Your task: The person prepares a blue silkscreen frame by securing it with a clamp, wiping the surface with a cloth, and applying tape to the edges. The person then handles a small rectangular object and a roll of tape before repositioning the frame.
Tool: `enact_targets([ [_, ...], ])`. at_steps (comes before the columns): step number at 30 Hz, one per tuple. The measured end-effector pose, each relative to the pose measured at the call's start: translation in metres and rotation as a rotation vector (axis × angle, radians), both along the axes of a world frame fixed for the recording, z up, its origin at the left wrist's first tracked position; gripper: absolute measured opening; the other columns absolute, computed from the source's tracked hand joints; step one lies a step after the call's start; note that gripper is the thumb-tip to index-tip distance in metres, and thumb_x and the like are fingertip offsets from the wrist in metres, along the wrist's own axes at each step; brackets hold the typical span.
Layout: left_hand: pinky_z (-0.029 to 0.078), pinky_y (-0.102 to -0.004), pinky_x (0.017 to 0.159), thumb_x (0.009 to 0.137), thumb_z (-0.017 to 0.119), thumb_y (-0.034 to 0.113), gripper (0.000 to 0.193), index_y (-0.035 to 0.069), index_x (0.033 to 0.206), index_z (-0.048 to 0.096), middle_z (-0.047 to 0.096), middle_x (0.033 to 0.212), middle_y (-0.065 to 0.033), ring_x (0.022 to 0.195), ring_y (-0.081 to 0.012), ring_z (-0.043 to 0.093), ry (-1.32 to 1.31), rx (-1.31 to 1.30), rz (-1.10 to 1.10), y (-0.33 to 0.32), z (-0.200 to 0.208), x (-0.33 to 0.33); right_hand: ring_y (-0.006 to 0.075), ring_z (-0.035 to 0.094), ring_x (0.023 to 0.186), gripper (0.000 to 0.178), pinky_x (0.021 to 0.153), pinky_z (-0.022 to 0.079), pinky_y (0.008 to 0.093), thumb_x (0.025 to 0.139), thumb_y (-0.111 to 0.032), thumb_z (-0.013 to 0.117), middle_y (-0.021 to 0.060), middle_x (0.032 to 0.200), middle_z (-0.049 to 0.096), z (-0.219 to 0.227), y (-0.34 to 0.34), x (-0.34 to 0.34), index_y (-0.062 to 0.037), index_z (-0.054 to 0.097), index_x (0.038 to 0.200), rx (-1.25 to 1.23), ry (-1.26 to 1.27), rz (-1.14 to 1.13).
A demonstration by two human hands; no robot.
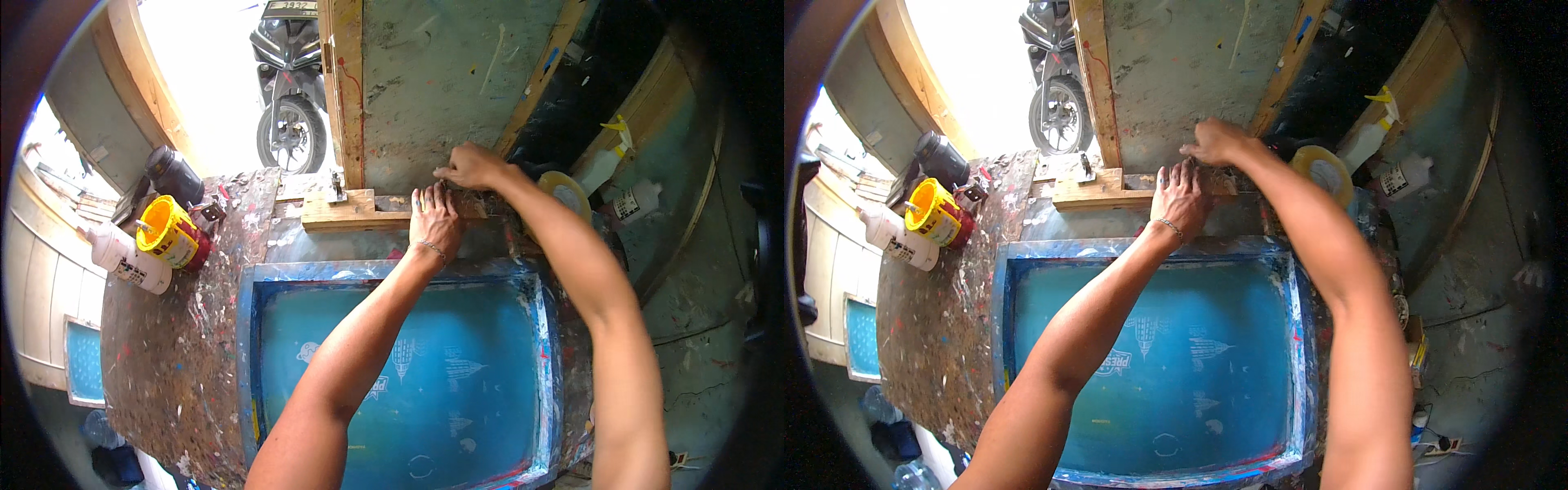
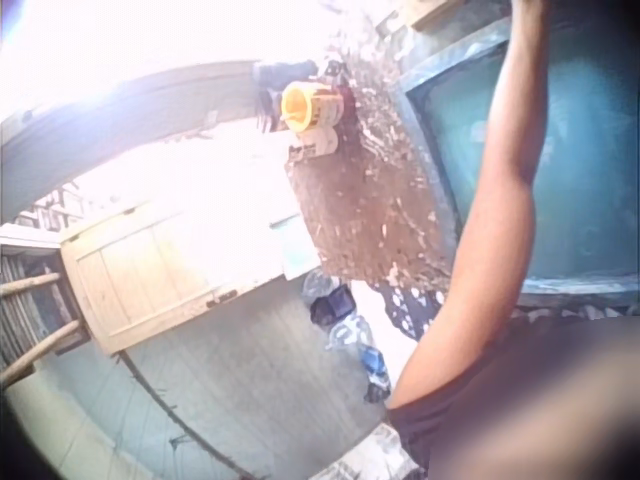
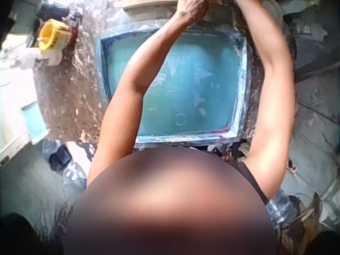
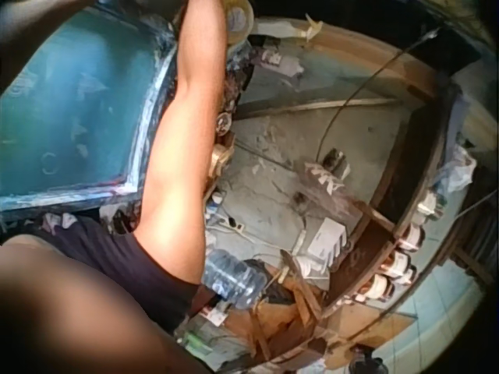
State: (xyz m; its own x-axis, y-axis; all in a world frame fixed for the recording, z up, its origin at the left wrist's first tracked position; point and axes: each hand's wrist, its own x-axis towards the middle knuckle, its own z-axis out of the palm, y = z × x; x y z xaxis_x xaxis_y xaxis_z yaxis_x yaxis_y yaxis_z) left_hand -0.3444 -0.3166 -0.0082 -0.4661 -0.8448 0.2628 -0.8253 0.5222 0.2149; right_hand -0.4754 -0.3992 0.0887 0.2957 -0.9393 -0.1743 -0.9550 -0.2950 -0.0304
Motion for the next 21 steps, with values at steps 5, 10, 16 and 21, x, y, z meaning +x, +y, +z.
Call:
enact_targets([
  [5, 0.016, -0.0535, 0.117, 0.094, 0.05, 0.039, 0.07, -0.006, 0.144, 0.034, 0.033, 0.152, -0.0242, 0.143, -0.0361, 0.029, -0.078, 0.047, 0.013, 0.001, 0.005, 0.0, 0.0231, 0.057, 0.055, 0.029, 0.049, 0.042, 0.042, 0.083, -0.024, 0.055, 0.0147, 0.067, 0.064, -0.02, -0.012, 0.013, -0.001, 0.066, 0.071, 0.345, -0.646, -0.632],
  [10, 0.017, -0.0538, 0.117, 0.093, 0.049, 0.038, 0.069, -0.005, 0.144, 0.035, 0.035, 0.15, -0.0242, 0.141, -0.0361, 0.032, -0.052, 0.006, 0.015, -0.002, 0.0, -0.001, 0.0334, 0.065, 0.068, 0.036, 0.059, 0.05, 0.0464, 0.083, -0.033, 0.062, 0.0195, 0.077, 0.068, 0.002, -0.009, 0.0, 0.0014, 0.07, 0.084, -0.113, -0.239, -0.028],
  [16, 0.041, -0.0502, 0.095, 0.084, 0.056, 0.014, 0.033, -0.003, 0.112, 0.061, 0.059, 0.112, -0.0181, 0.108, -0.0312, 0.056, -0.06, -0.242, 0.112, -0.006, -0.01, -0.013, 0.0418, 0.064, 0.099, 0.035, 0.084, 0.051, 0.0501, 0.089, -0.029, 0.056, 0.026, 0.107, 0.066, -0.01, -0.011, 0.008, 0.0021, 0.069, 0.1, -0.114, 0.11, 0.085],
  [21, 0.028, -0.0584, 0.111, 0.093, 0.044, 0.022, 0.047, -0.002, 0.134, 0.052, 0.047, 0.142, -0.0216, 0.133, -0.0372, 0.043, -0.095, -0.114, 0.126, -0.009, -0.021, -0.026, 0.0139, 0.045, 0.043, 0.029, 0.041, 0.031, 0.0337, 0.081, -0.02, 0.047, 0.0038, 0.049, 0.044, -0.029, -0.018, 0.002, -0.0105, 0.05, 0.055, 0.227, -0.826, -0.6],
])
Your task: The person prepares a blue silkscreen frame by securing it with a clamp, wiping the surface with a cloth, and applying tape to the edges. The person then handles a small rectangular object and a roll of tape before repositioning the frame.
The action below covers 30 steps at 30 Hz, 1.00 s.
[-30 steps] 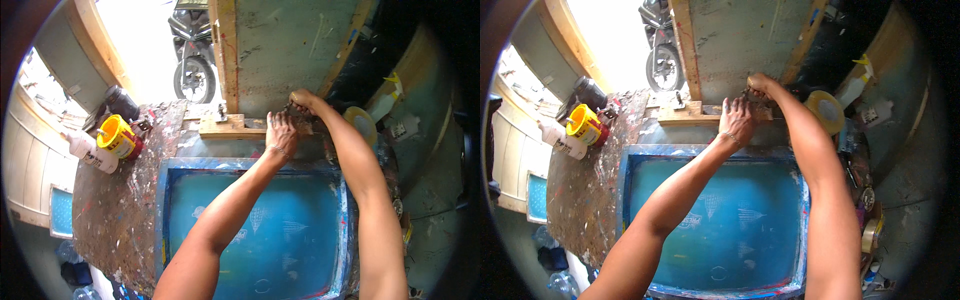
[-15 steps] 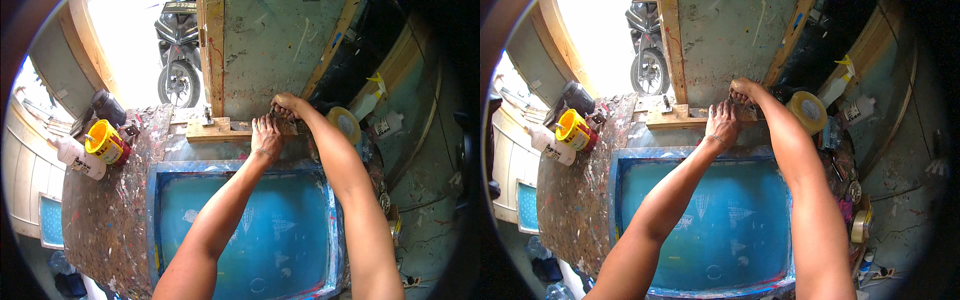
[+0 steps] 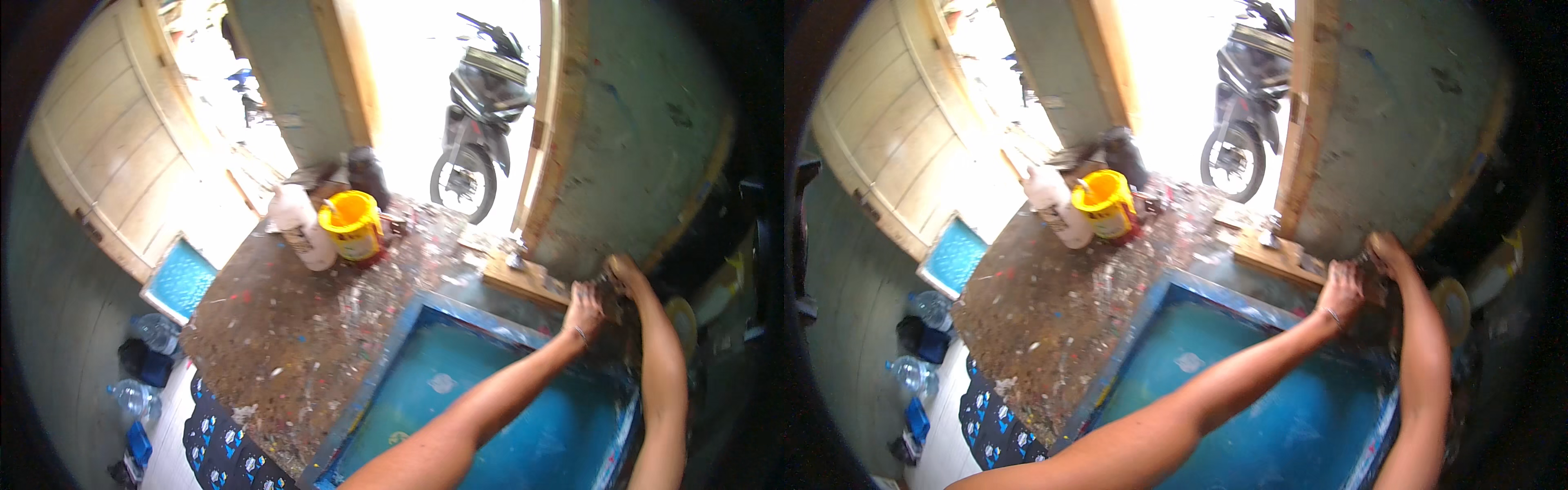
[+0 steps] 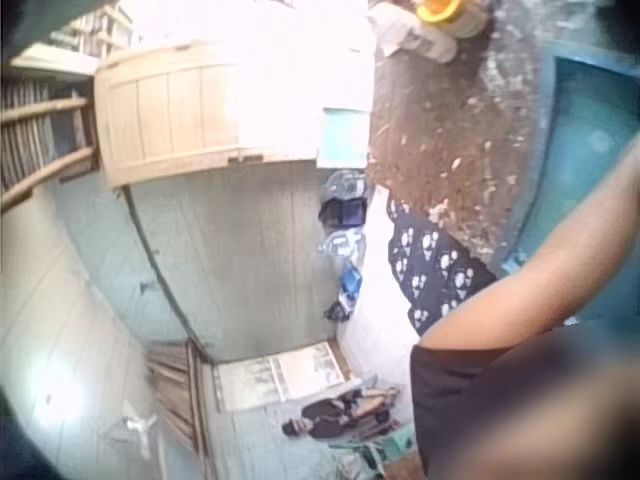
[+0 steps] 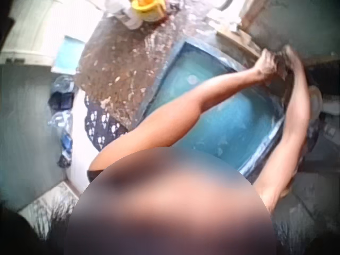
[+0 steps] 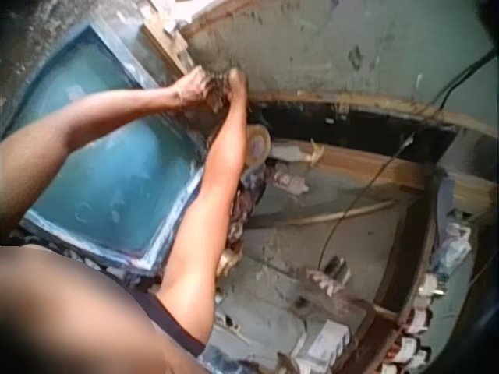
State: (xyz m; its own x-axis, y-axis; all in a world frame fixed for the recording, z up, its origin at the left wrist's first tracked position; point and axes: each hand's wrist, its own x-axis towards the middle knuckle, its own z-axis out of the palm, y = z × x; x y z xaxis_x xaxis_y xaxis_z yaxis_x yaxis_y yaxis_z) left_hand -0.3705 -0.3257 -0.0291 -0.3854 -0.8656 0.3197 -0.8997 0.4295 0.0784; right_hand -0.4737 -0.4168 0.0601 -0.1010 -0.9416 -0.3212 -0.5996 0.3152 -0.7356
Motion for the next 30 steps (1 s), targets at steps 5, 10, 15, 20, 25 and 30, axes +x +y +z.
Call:
enact_targets([
  [5, 0.027, -0.0557, 0.113, 0.094, 0.041, 0.022, 0.053, -0.009, 0.137, 0.044, 0.042, 0.145, -0.0279, 0.135, -0.0404, 0.04, 0.034, 0.026, -0.013, -0.011, -0.019, -0.009, 0.0422, 0.063, 0.088, 0.044, 0.084, 0.05, 0.0472, 0.086, -0.037, 0.064, 0.0265, 0.091, 0.066, 0.027, 0.018, -0.005, 0.0057, 0.068, 0.083, -0.503, 0.915, 0.659],
  [10, 0.027, -0.0557, 0.113, 0.094, 0.041, 0.021, 0.053, -0.009, 0.138, 0.043, 0.041, 0.145, -0.0279, 0.135, -0.0401, 0.039, 0.049, 0.015, -0.008, -0.009, -0.019, -0.009, 0.0417, 0.06, 0.108, 0.043, 0.092, 0.048, 0.0472, 0.084, -0.035, 0.069, 0.0281, 0.108, 0.064, 0.041, 0.024, 0.02, 0.0061, 0.068, 0.097, -0.201, 0.943, 0.657],
  [15, 0.027, -0.0556, 0.113, 0.094, 0.04, 0.021, 0.053, -0.007, 0.14, 0.042, 0.042, 0.145, -0.027, 0.135, -0.0398, 0.04, -0.036, 0.025, -0.018, -0.007, -0.011, -0.002, 0.0429, 0.06, 0.107, 0.042, 0.093, 0.049, 0.0477, 0.088, -0.033, 0.065, 0.0283, 0.111, 0.063, 0.029, 0.012, 0.031, 0.0056, 0.066, 0.103, -0.175, 0.877, 0.424],
  [20, 0.029, -0.0547, 0.111, 0.092, 0.043, 0.023, 0.056, -0.011, 0.136, 0.043, 0.043, 0.143, -0.0273, 0.134, -0.0397, 0.041, 0.043, -0.047, 0.004, -0.007, -0.017, -0.004, 0.042, 0.061, 0.108, 0.043, 0.093, 0.048, 0.0483, 0.091, -0.037, 0.061, 0.0296, 0.11, 0.063, 0.027, 0.014, 0.016, 0.0049, 0.068, 0.1, -0.155, 0.915, 0.47],
  [25, 0.03, -0.0528, 0.11, 0.088, 0.051, 0.026, 0.057, -0.007, 0.135, 0.046, 0.044, 0.144, -0.0242, 0.135, -0.0378, 0.039, 0.12, 0.09, -0.052, 0.001, 0.007, 0.009, 0.045, 0.066, 0.09, 0.039, 0.081, 0.053, 0.0487, 0.091, -0.035, 0.058, 0.028, 0.093, 0.067, 0.011, 0.029, 0.022, 0.0006, 0.073, 0.085, -0.366, 0.949, 0.371],
  [30, 0.031, -0.049, 0.112, 0.086, 0.064, 0.028, 0.058, -0.002, 0.132, 0.047, 0.047, 0.142, -0.019, 0.136, -0.0313, 0.039, 0.289, 0.153, -0.524, 0.059, 0.064, 0.105, 0.0422, 0.062, 0.106, 0.037, 0.091, 0.049, 0.0493, 0.09, -0.028, 0.055, 0.0308, 0.112, 0.063, -0.004, 0.028, 0.04, 0.0043, 0.068, 0.104, -0.264, 0.95, 0.037],
])
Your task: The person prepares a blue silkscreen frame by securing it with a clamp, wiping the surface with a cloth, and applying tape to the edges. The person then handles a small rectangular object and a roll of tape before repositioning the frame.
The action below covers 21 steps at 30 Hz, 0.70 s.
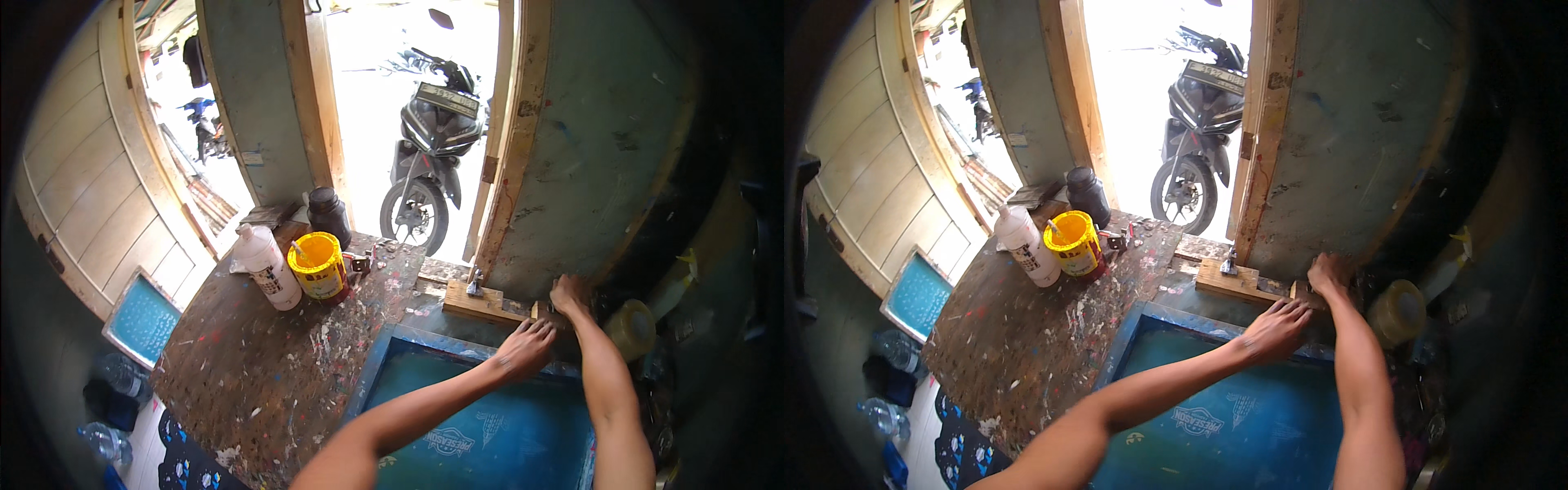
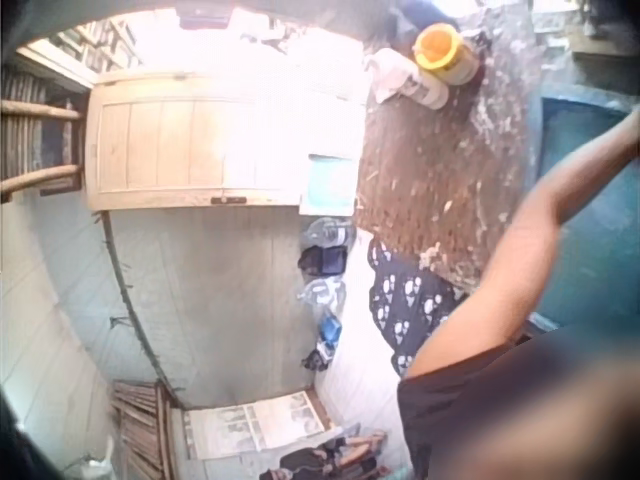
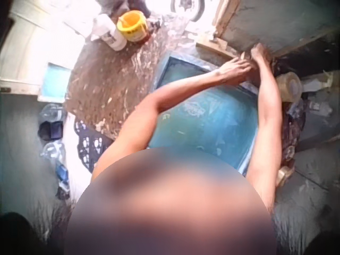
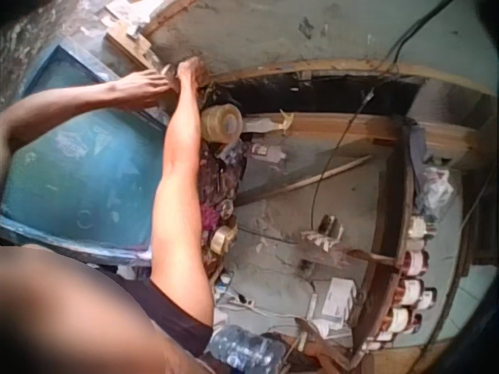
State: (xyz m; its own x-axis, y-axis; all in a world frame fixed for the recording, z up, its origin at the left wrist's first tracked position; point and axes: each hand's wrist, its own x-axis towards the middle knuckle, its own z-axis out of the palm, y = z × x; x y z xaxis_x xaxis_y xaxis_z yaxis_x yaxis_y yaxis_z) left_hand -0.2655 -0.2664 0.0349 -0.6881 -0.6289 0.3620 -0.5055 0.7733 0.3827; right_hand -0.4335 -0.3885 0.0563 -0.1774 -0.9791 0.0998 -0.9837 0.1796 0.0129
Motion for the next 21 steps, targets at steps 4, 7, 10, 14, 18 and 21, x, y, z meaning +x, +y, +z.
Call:
enact_targets([
  [4, 0.037, -0.0456, 0.11, 0.088, 0.065, 0.023, 0.047, -0.001, 0.127, 0.054, 0.054, 0.134, -0.0171, 0.13, -0.0325, 0.048, 0.258, -0.116, -0.09, 0.099, 0.033, 0.124, 0.0414, 0.063, 0.109, 0.035, 0.091, 0.049, 0.0478, 0.082, -0.019, 0.051, 0.0267, 0.114, 0.064, -0.004, -0.004, 0.012, -0.0002, 0.07, 0.105, -0.073, -0.226, -0.126],
  [7, 0.047, -0.0423, 0.101, 0.083, 0.072, 0.015, 0.036, 0.0, 0.114, 0.064, 0.064, 0.12, -0.0154, 0.119, -0.0314, 0.058, 0.202, 0.0, 0.166, 0.164, 0.045, 0.217, 0.0374, 0.062, 0.114, 0.033, 0.091, 0.05, 0.0463, 0.083, -0.017, 0.052, 0.0226, 0.117, 0.065, 0.0, -0.012, 0.02, -0.0041, 0.072, 0.106, 0.004, -0.197, -0.345],
  [10, 0.046, -0.0441, 0.1, 0.082, 0.068, 0.012, 0.033, 0.0, 0.112, 0.065, 0.064, 0.12, -0.0167, 0.118, -0.0333, 0.058, 0.257, 0.079, 0.49, 0.223, 0.042, 0.288, 0.0337, 0.067, 0.104, 0.026, 0.088, 0.051, 0.0443, 0.084, -0.017, 0.055, 0.0195, 0.109, 0.069, 0.013, -0.014, 0.017, -0.0049, 0.074, 0.097, 0.066, -0.186, -0.312],
  [14, 0.042, -0.0434, 0.102, 0.088, 0.057, 0.005, 0.028, -0.005, 0.114, 0.062, 0.063, 0.12, -0.0207, 0.115, -0.0359, 0.058, 0.144, 0.053, 1.022, 0.288, 0.009, 0.339, 0.0329, 0.069, 0.092, 0.028, 0.088, 0.051, 0.0422, 0.09, -0.028, 0.059, 0.0155, 0.092, 0.072, 0.035, -0.005, -0.008, -0.0038, 0.072, 0.089, 0.246, -0.268, -0.055],
  [18, 0.035, -0.0476, 0.108, 0.094, 0.053, 0.013, 0.037, -0.005, 0.127, 0.054, 0.054, 0.133, -0.0225, 0.127, -0.0394, 0.047, -0.003, 0.013, 1.217, 0.328, -0.027, 0.354, 0.0351, 0.064, 0.101, 0.031, 0.09, 0.049, 0.0451, 0.093, -0.034, 0.059, 0.0139, 0.101, 0.069, 0.037, 0.014, -0.046, -0.0066, 0.07, 0.102, 0.083, -0.087, 0.616],
  [21, 0.032, -0.0488, 0.11, 0.096, 0.051, 0.019, 0.042, -0.005, 0.131, 0.051, 0.049, 0.138, -0.0224, 0.132, -0.0406, 0.042, -0.102, 0.05, 1.215, 0.338, -0.044, 0.351, 0.0356, 0.06, 0.106, 0.033, 0.089, 0.047, 0.046, 0.094, -0.036, 0.059, 0.0123, 0.109, 0.066, 0.033, 0.007, -0.065, -0.0077, 0.067, 0.109, 0.096, -0.024, 0.871],
])
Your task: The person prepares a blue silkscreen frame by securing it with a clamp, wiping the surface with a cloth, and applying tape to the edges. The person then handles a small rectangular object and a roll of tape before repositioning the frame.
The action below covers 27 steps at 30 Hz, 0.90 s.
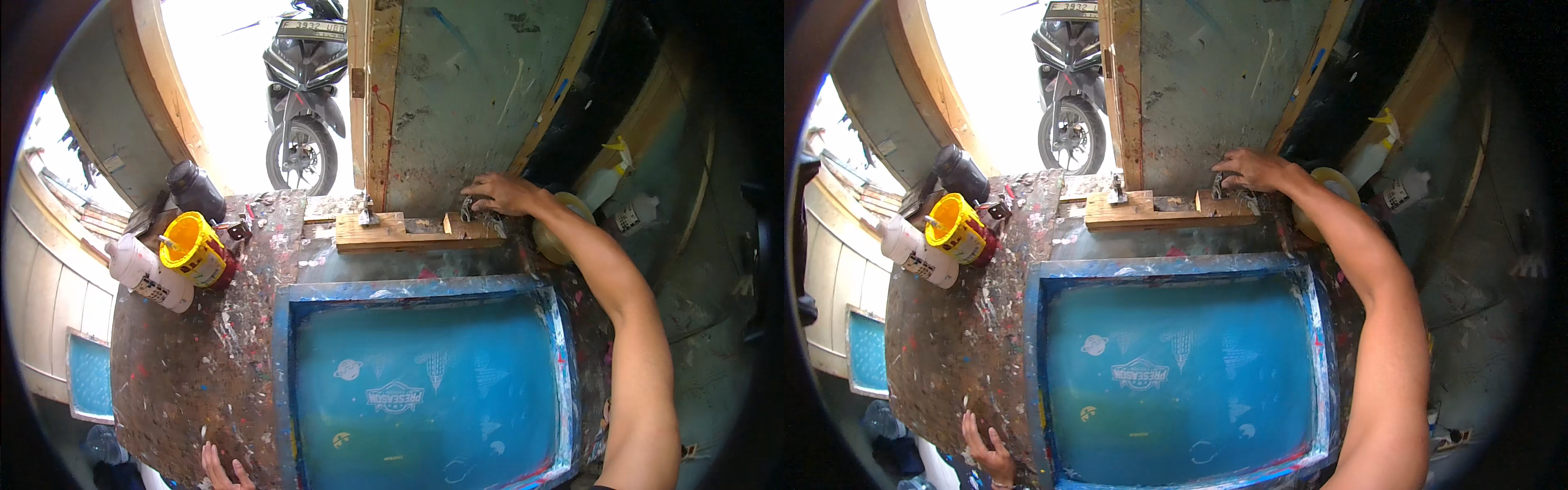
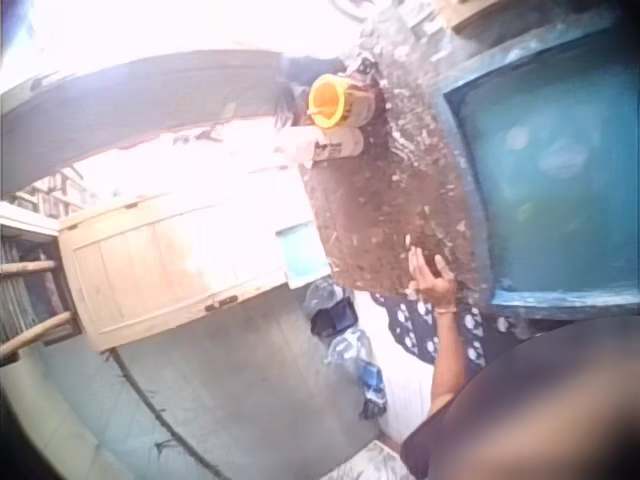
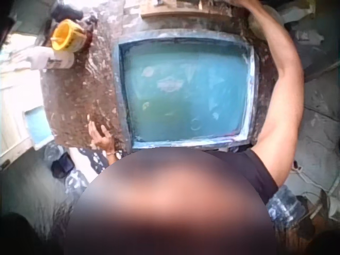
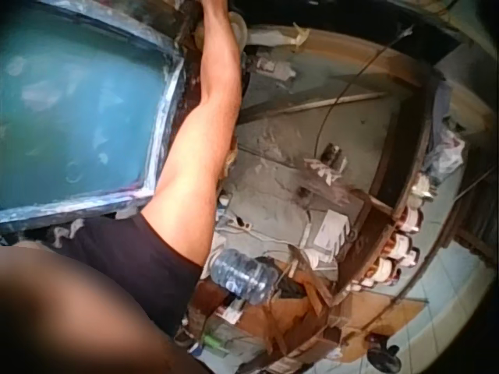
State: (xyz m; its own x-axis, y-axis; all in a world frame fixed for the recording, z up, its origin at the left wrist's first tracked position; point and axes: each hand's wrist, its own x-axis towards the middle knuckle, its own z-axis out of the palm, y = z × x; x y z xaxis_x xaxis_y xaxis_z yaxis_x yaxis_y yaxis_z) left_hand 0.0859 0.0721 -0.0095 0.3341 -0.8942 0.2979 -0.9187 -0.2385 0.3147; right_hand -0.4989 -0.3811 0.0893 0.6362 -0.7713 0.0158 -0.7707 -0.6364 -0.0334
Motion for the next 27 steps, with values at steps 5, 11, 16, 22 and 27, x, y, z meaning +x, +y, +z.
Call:
enact_targets([
  [5, 0.031, -0.0488, 0.111, 0.096, 0.048, 0.02, 0.042, -0.005, 0.13, 0.05, 0.048, 0.139, -0.0225, 0.132, -0.0412, 0.042, -0.074, 0.114, 0.051, -0.004, -0.006, -0.012, 0.0349, 0.061, 0.098, 0.031, 0.084, 0.049, 0.0451, 0.095, -0.035, 0.057, 0.0115, 0.101, 0.066, -0.006, -0.037, -0.012, -0.0073, 0.066, 0.106, -0.043, 0.073, 0.236],
  [11, 0.041, -0.0417, 0.102, 0.094, 0.057, 0.027, 0.043, 0.0, 0.128, 0.057, 0.055, 0.134, -0.0195, 0.124, -0.0335, 0.052, -0.242, 0.06, 0.03, -0.006, -0.003, -0.017, 0.0344, 0.063, 0.088, 0.035, 0.077, 0.049, 0.0447, 0.093, -0.038, 0.058, 0.0114, 0.095, 0.066, -0.019, -0.058, -0.012, -0.0051, 0.068, 0.095, 0.063, -0.207, 0.296],
  [16, 0.031, -0.0476, 0.11, 0.096, 0.047, 0.018, 0.04, -0.005, 0.129, 0.051, 0.049, 0.138, -0.0222, 0.13, -0.0402, 0.043, -0.106, 0.117, 0.082, -0.004, -0.01, -0.011, 0.0337, 0.063, 0.09, 0.038, 0.077, 0.049, 0.0438, 0.092, -0.042, 0.058, 0.0113, 0.095, 0.065, -0.015, -0.057, -0.015, -0.0055, 0.068, 0.091, 0.024, -0.107, 0.409],
  [22, 0.031, -0.0474, 0.111, 0.095, 0.048, 0.018, 0.04, -0.004, 0.129, 0.051, 0.05, 0.138, -0.0215, 0.13, -0.0398, 0.043, -0.116, 0.14, 0.089, -0.002, -0.013, -0.007, 0.0302, 0.062, 0.09, 0.038, 0.077, 0.05, 0.0416, 0.091, -0.043, 0.058, 0.0115, 0.087, 0.063, -0.01, -0.049, -0.009, -0.0059, 0.063, 0.083, -0.177, 0.064, 0.514],
  [27, 0.031, -0.0473, 0.111, 0.095, 0.048, 0.017, 0.041, -0.004, 0.129, 0.051, 0.05, 0.138, -0.0218, 0.129, -0.0403, 0.044, -0.104, 0.113, 0.059, -0.004, -0.012, -0.007, 0.0321, 0.062, 0.085, 0.037, 0.075, 0.051, 0.041, 0.092, -0.04, 0.058, 0.0113, 0.081, 0.062, -0.016, -0.048, -0.009, -0.0042, 0.059, 0.08, -0.104, 0.023, 0.468],
])
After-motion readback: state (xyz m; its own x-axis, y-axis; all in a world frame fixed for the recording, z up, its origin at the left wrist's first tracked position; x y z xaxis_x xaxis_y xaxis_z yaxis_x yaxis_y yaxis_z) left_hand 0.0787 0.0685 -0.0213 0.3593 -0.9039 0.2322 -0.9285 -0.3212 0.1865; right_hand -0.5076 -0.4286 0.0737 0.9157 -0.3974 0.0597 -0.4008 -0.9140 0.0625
